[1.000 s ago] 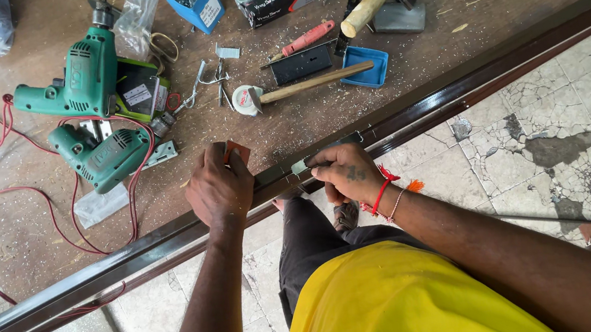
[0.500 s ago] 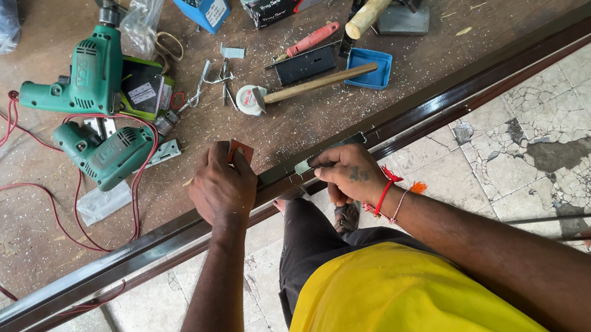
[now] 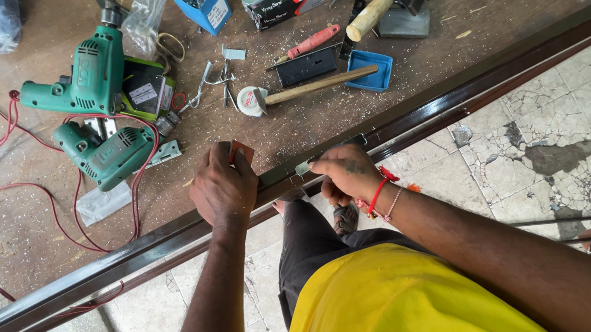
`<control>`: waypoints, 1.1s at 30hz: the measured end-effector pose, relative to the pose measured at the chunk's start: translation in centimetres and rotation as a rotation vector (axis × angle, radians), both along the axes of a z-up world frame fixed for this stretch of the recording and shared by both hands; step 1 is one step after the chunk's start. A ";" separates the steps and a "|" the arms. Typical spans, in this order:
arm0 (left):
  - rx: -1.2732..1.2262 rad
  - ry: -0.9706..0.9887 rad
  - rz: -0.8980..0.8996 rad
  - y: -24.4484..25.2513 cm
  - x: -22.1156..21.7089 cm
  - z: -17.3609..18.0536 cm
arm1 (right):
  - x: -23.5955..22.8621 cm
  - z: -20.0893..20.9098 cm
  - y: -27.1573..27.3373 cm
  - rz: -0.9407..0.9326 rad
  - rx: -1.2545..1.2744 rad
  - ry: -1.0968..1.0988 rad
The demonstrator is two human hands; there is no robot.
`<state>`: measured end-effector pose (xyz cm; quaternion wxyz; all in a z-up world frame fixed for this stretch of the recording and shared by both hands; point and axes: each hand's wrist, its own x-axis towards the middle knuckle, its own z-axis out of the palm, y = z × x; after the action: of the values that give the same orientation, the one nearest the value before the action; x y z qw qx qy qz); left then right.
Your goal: The person installs a lock mechanism into a metal frame using a hammer and a screwdriver. They position the lock, tap it into place with a hammer, and then tighten screws with a screwdriver.
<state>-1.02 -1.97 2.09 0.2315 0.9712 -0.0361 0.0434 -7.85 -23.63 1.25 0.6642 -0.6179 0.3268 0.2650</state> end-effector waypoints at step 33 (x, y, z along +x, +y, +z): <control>-0.036 -0.052 -0.002 -0.2 -0.4 0.0 | 1.5 -2.0 1.9 -0.186 -0.048 0.255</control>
<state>-1.41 -2.13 2.08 0.2481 0.9653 -0.0422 0.0691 -6.35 -21.72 -0.70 0.6239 -0.5620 0.4708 0.2708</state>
